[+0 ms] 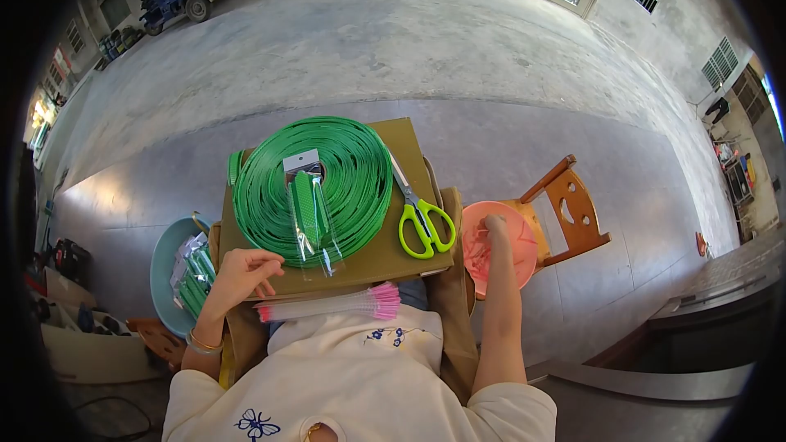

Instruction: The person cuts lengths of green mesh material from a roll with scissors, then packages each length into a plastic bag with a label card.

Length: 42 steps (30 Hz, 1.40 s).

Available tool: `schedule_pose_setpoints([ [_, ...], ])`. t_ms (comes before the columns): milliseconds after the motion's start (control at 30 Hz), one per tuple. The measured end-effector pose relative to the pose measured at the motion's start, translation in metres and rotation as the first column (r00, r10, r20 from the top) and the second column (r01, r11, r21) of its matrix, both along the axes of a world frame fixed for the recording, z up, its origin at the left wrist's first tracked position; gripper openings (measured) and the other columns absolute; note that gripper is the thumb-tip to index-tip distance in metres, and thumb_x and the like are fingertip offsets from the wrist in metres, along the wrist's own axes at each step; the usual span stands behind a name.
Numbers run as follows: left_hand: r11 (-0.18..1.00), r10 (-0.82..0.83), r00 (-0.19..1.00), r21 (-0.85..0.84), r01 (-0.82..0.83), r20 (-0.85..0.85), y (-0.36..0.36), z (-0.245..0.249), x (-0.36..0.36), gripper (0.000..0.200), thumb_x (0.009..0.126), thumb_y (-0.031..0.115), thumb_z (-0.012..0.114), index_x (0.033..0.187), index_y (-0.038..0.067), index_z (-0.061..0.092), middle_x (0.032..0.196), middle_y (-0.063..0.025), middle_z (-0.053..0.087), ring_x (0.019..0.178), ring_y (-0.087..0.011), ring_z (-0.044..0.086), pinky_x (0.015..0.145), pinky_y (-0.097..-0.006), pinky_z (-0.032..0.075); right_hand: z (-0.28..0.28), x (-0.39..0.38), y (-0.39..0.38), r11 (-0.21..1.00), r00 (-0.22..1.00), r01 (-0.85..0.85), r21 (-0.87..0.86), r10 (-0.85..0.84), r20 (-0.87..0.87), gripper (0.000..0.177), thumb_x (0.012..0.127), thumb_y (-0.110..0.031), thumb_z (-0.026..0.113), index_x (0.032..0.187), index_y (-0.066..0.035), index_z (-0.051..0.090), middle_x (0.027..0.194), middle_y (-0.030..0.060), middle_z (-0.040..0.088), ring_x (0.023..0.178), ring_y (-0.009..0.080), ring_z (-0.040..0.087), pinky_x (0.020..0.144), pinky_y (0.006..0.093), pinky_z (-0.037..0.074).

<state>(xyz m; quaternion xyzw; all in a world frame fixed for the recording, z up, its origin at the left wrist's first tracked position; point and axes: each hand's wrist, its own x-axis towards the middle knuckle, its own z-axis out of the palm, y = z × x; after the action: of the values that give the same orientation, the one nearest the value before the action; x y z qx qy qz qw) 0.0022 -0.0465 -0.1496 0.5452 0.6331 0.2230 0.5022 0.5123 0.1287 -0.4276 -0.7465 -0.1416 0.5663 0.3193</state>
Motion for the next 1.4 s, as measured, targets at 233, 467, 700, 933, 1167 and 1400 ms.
schedule_pose_setpoints([
  [233, 0.737, 0.079, 0.953, 0.661, 0.142, -0.293, -0.004, -0.017, 0.019, 0.015, 0.078, 0.002, 0.062, 0.093, 0.002, 0.063, 0.082, -0.0080, 0.062, 0.055, -0.0153, 0.055, 0.050, -0.0258, 0.045, -0.016, 0.022, -0.002, 0.969, 0.990, 0.102, 0.225, -0.077, -0.114, 0.015, 0.082, -0.004, 0.046, 0.092, 0.003, 0.054, 0.084, 0.0170, 0.059, 0.073, 0.0294, 0.058, 0.070, 0.0431, 0.049],
  [467, 0.703, 0.055, 0.948, 0.686, 0.186, -0.314, -0.002, -0.016, 0.021, 0.013, 0.079, 0.000, 0.060, 0.092, 0.002, 0.063, 0.083, -0.0084, 0.061, 0.055, -0.0185, 0.055, 0.052, -0.0266, 0.045, 0.016, -0.042, -0.014, 0.979, 0.976, 0.058, 0.197, -0.014, -0.219, 0.016, 0.082, -0.007, 0.044, 0.089, 0.001, 0.055, 0.082, 0.0120, 0.061, 0.071, 0.0265, 0.060, 0.066, 0.0399, 0.050],
  [700, 0.674, 0.073, 0.945, 0.714, 0.190, -0.320, -0.003, -0.022, 0.019, 0.012, 0.079, 0.000, 0.060, 0.091, 0.001, 0.063, 0.083, -0.0089, 0.061, 0.059, -0.0202, 0.057, 0.053, -0.0276, 0.046, 0.049, -0.012, -0.026, 0.919, 0.876, -0.382, -0.094, 0.392, 0.282, 0.021, 0.084, -0.017, 0.051, 0.089, 0.001, 0.060, 0.080, 0.0127, 0.064, 0.067, 0.0253, 0.064, 0.057, 0.0371, 0.053],
  [933, 0.679, 0.061, 0.939, 0.704, 0.209, -0.338, -0.004, -0.020, 0.020, 0.021, 0.077, 0.001, 0.062, 0.098, 0.004, 0.062, 0.091, -0.0074, 0.059, 0.057, -0.0181, 0.056, 0.052, -0.0280, 0.046, 0.160, 0.007, -0.047, 0.849, 0.901, -0.319, 0.420, 0.409, -0.143, 0.030, 0.087, -0.025, 0.052, 0.091, 0.004, 0.060, 0.086, 0.0136, 0.063, 0.076, 0.0251, 0.063, 0.068, 0.0359, 0.054],
  [1167, 0.525, -0.036, 0.819, 0.686, 0.503, -0.573, -0.002, -0.031, 0.032, 0.054, 0.065, 0.006, 0.073, 0.116, 0.012, 0.056, 0.116, -0.0062, 0.047, 0.048, -0.0120, 0.045, 0.045, -0.0260, 0.042, -0.033, 0.028, -0.055, 0.667, 0.116, -0.739, -0.091, 0.259, 0.959, 0.019, 0.079, -0.018, 0.055, 0.087, -0.003, 0.063, 0.077, 0.0138, 0.063, 0.076, 0.0288, 0.062, 0.073, 0.0458, 0.049],
  [1400, 0.284, 0.087, 0.893, 0.870, 0.402, -0.441, 0.019, -0.057, 0.046, 0.029, 0.066, 0.005, 0.071, 0.094, 0.011, 0.067, 0.101, -0.0052, 0.058, 0.041, -0.0092, 0.041, 0.037, -0.0228, 0.037, 0.165, -0.037, -0.047, 0.822, 0.736, -0.465, 0.329, 0.153, 0.659, 0.015, 0.073, -0.009, 0.060, 0.078, 0.004, 0.064, 0.062, 0.0103, 0.059, 0.056, 0.0160, 0.060, 0.055, 0.0266, 0.053],
])
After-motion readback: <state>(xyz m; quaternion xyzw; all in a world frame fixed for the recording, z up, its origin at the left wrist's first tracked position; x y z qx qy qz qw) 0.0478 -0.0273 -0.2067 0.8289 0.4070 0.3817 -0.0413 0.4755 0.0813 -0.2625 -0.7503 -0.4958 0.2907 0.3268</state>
